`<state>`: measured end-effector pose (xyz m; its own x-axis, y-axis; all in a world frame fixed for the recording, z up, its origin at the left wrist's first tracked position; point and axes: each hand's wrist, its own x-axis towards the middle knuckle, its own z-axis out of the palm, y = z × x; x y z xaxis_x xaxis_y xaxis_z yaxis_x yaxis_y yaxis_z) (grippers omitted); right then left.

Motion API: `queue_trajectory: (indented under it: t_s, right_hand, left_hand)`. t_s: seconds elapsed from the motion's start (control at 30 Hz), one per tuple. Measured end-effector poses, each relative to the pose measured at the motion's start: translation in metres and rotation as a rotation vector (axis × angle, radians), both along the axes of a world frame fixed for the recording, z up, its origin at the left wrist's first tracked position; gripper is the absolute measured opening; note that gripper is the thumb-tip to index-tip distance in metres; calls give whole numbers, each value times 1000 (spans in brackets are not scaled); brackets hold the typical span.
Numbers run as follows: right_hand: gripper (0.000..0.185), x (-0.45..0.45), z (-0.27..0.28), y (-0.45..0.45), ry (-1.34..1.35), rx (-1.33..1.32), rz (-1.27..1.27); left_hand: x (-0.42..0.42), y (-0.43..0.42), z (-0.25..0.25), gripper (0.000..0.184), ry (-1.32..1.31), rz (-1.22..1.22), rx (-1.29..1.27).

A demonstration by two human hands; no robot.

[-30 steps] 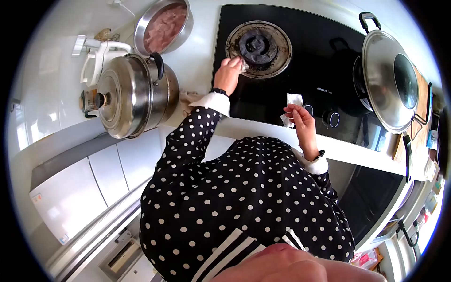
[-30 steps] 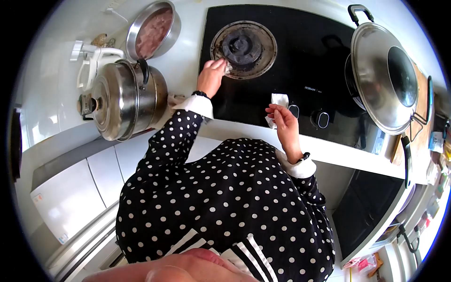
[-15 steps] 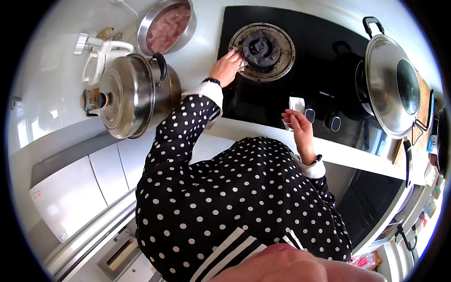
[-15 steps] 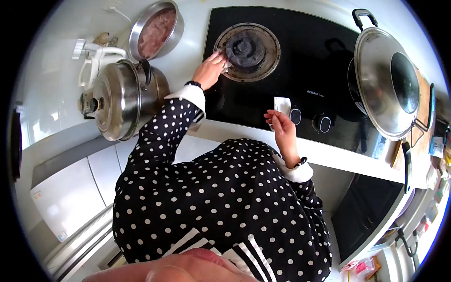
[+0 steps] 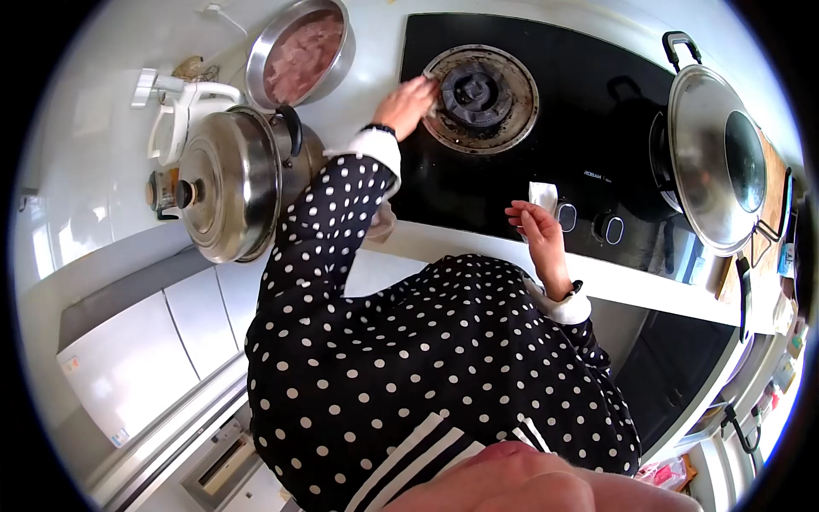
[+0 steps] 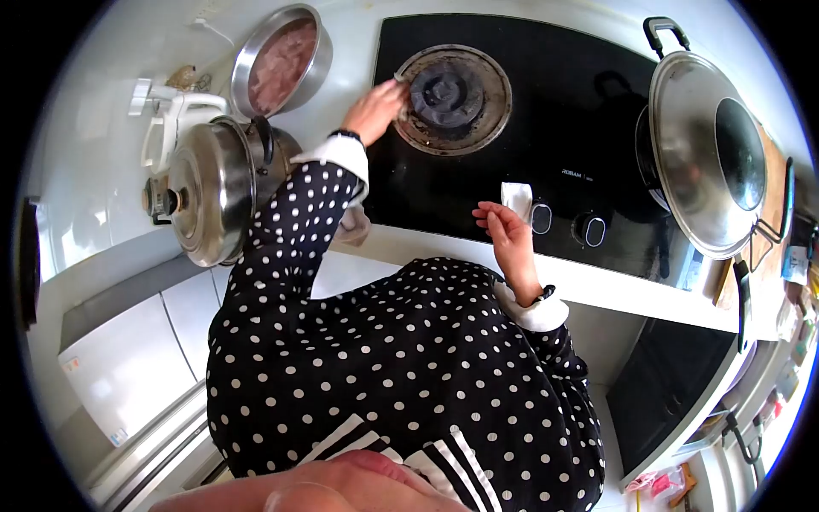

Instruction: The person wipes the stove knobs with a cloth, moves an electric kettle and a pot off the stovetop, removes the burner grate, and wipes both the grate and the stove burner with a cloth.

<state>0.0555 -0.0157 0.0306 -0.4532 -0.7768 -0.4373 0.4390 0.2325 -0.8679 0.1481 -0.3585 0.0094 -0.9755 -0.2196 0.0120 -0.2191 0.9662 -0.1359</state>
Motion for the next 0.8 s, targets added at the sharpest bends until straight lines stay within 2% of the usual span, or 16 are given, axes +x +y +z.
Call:
queue_trajectory:
  t_s: [0.07,0.13,0.2,0.33,0.4,0.5,0.53,0.6,0.67,0.7,0.8]
  right_hand:
    - [24,-1,2,-2,9,-3,-2]
    - [24,-2,2,-1,-11,5,-34]
    - [24,-2,-3,0,-16,27,-57]
    - [24,0,-10,1,-51,57,-86]
    - [24,1,-10,-1,-24,74,-66]
    - [24,1,-5,-8,7,67,-34]
    - [24,0,-3,-12,14,65,-26]
    - [24,2,3,-18,26,58,-9]
    - [24,4,4,-26,25,21,34]
    - [25,6,4,-31,25,4,55]
    - [25,12,7,-42,3,-63,97]
  left_hand:
    - [-23,-19,16,37,-120,35,12]
    - [-42,-39,16,38,-25,-107,36]
    - [-63,-43,26,37,-114,-102,51]
    - [-104,-60,14,41,-50,-414,-44]
    - [-102,-64,13,42,-30,-448,-19]
    - [-76,-52,11,45,-71,-172,134]
    - [-62,-48,8,45,-11,-132,198]
    - [-32,-31,9,37,-86,11,181]
    - [-4,-5,1,28,26,6,101]
    - [4,15,-5,25,36,103,160]
    - [10,80,-7,33,83,207,179]
